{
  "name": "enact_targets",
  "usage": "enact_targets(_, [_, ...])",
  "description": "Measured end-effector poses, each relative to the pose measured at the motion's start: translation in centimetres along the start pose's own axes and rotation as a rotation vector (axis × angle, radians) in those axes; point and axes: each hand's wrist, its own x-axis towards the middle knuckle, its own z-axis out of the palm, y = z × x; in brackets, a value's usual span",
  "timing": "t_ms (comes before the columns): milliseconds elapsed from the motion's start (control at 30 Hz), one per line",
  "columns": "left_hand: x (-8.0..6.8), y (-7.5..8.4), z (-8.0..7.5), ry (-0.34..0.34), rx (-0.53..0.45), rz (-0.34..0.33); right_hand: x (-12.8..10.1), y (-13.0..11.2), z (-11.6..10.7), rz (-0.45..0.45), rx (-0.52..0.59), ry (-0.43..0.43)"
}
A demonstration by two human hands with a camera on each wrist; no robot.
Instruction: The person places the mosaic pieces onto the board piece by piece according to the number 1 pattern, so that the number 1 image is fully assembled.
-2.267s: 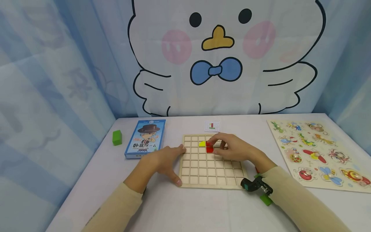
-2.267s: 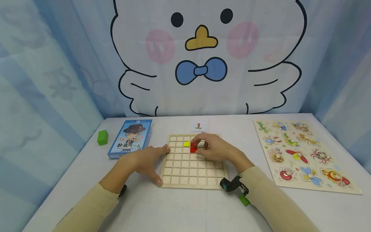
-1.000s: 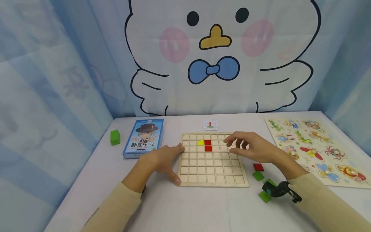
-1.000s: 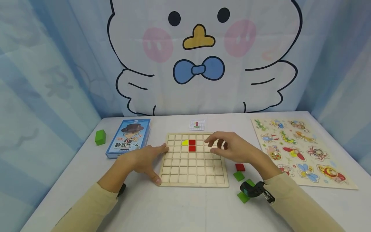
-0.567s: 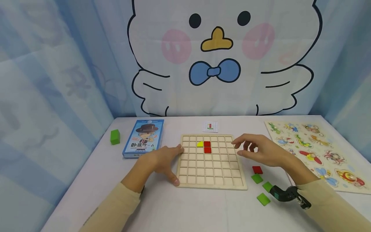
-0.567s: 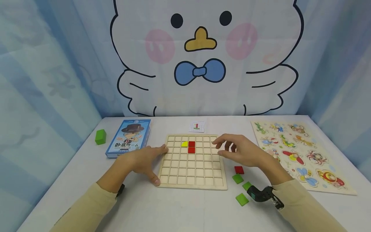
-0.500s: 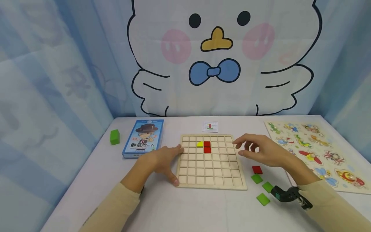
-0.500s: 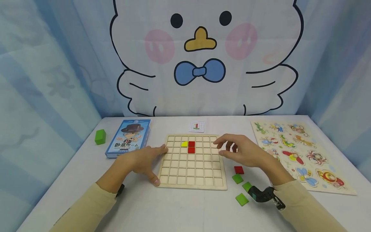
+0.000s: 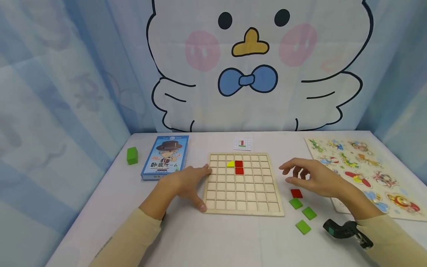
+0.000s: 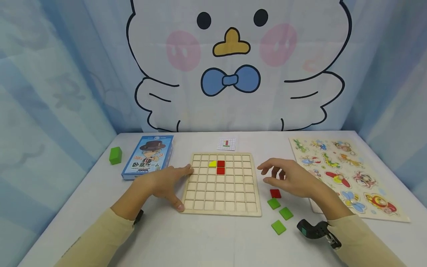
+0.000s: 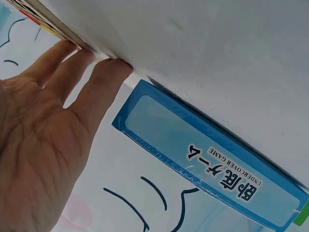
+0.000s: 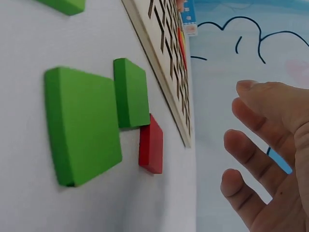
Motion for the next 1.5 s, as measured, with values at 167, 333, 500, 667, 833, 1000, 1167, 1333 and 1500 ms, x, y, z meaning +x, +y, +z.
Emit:
enact_targets(167, [-0.1, 0.2, -0.1, 0.000, -0.006, -0.005, -1.0, 0.9, 0.2, -0.018, -0.014, 0.003])
enact_targets(333, [-0.1, 0.2, -0.1, 0.002, 0.002, -0.010, -1.8, 1.8, 0.3, 0.019, -0.007, -0.024])
enact_targets(500, [-0.1, 0.2, -0.2, -0.006, -0.001, -0.009, -2.5, 2.3, 0.3, 0.056, 0.005, -0.041])
enact_targets(667, [-0.1, 0.2, 0.0, -0.011, -0.001, -0.010, -3.3, 2.7, 0.2, 0.081, 0.017, -0.056])
enact_targets(833, [-0.2, 0.2, 0.1, -0.011, 0.002, -0.005, -4.1, 2.8, 0.1, 0.131, 0.012, -0.089])
enact_targets(1000, [0.0, 0.2, -0.1, -0.008, 0.008, -0.003, -4.3, 2.8, -0.1, 0.172, 0.005, -0.139])
enact_targets(1167, [0.0, 0.0, -0.1, -0.005, 0.001, -0.002, -4.1, 2.6, -0.3, 0.198, 0.012, -0.168])
enact_targets(1333, [-0.1, 0.0, 0.0, -0.009, -0.009, 0.003, -4.0, 2.5, 0.0, 0.187, -0.001, -0.172])
enact_targets(1500, [0.0, 0.1, 0.0, -0.009, 0.005, 0.008, -3.7, 2.3, 0.1, 0.185, -0.027, -0.169])
